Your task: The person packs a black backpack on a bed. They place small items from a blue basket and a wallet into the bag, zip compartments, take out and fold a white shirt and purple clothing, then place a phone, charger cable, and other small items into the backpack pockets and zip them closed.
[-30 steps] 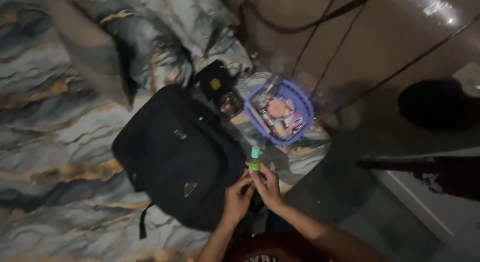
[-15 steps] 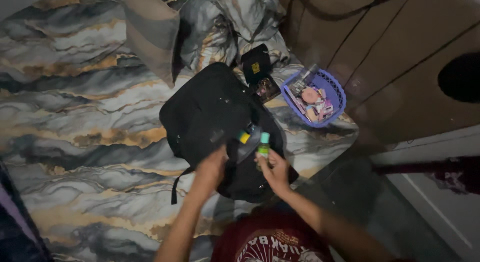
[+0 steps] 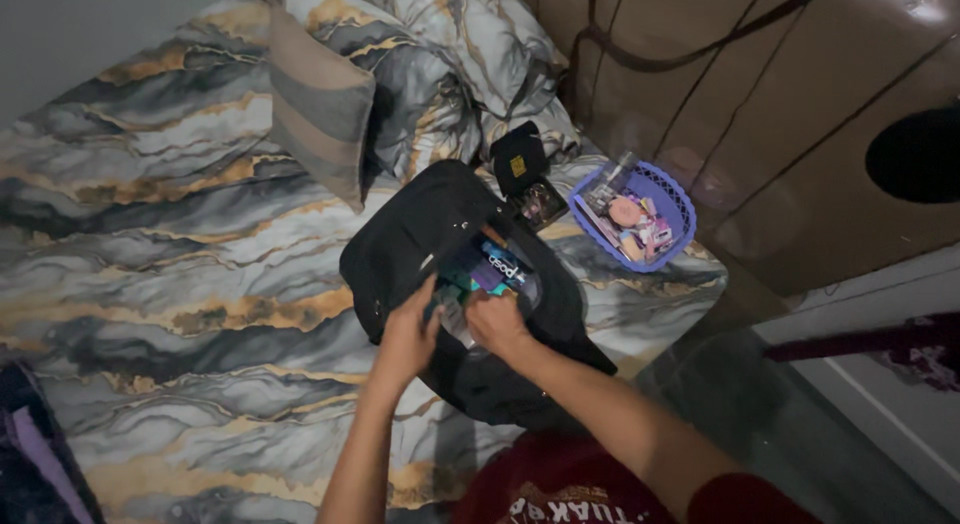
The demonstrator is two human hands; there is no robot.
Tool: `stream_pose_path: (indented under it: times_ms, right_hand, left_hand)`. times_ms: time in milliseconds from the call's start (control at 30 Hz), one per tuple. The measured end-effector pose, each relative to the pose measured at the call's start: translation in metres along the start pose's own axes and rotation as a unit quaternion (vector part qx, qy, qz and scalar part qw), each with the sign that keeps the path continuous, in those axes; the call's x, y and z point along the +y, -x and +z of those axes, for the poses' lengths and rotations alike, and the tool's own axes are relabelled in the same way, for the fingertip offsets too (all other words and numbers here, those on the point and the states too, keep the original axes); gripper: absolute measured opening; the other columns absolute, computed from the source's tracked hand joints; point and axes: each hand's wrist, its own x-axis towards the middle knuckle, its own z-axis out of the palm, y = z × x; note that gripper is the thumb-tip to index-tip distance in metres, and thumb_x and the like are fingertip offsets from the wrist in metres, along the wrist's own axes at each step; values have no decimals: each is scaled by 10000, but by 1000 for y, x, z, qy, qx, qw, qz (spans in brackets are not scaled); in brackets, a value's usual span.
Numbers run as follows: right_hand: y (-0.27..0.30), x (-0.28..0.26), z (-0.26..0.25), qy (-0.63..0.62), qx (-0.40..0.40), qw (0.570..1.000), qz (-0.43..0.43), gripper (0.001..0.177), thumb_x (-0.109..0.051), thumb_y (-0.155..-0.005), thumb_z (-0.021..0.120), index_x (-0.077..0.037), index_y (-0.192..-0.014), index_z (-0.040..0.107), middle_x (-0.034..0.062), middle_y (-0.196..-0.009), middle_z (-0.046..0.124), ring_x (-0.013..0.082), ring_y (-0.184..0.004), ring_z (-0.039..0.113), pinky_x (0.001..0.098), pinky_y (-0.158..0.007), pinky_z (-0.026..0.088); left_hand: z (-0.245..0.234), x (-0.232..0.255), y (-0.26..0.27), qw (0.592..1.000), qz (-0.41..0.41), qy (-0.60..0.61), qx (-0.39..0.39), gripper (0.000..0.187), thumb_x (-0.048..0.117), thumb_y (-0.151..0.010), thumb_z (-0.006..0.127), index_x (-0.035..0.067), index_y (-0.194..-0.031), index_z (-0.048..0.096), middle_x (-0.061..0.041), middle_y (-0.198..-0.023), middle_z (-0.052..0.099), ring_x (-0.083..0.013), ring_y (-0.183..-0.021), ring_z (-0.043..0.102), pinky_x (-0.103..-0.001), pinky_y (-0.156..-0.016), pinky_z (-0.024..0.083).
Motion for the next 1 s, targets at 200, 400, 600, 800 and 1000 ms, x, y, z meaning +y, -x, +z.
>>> stream_pose_path:
  times_ms: [200,400,600,800,1000]
  right_hand:
    - [38,20,2,10,59,987,-150,188,-220,-644,657,-112,-785,719,56,-909,711,205,-807,713,434,-706,541]
    - [55,62,-43,-194,33,980,10,234,-308,-714,776,-80,-717,727,127,-748,715,321,-722,709,442,-802,565]
    - [67,108,-82,-322,134,920,180,253,-200,-894,662,-77,-1089,766,123,-1031,769,349,-893,743,438,-804,577]
    - [34,166,-43,-329,134,920,166,482,-178,-939,645,22,-1370,566,246,-1357,624,416,-1290,567,473,-1100,430]
    - [-9,196,43,-406,40,872,271,603,-165,-961,601,-37,-1528,442,225,-1526,519,377,-1435,484,430,-1199,390]
  left_hand:
    - [24,23,27,989,-115,76,-52,540,228,-918,718,-16,-1376,568,-269,-1251,689,-348,-1139,723,-388,-918,559]
    - [40,61,25,933,-203,29,-295,592,352,-961,675,9,-1423,540,-283,-1183,696,-335,-1149,710,-349,-977,522]
    - [55,73,-8,943,-249,128,-179,499,338,-956,659,-2,-1321,633,-181,-1234,750,-247,-1179,723,-319,-985,530]
    - [135,36,-83,945,-246,213,-45,466,300,-986,620,28,-1363,603,-155,-1250,726,-212,-1175,695,-320,-983,529]
    - [242,-34,-164,953,-268,138,3,373,251,-963,639,45,-1273,663,-191,-1151,747,-292,-1095,731,-374,-940,559]
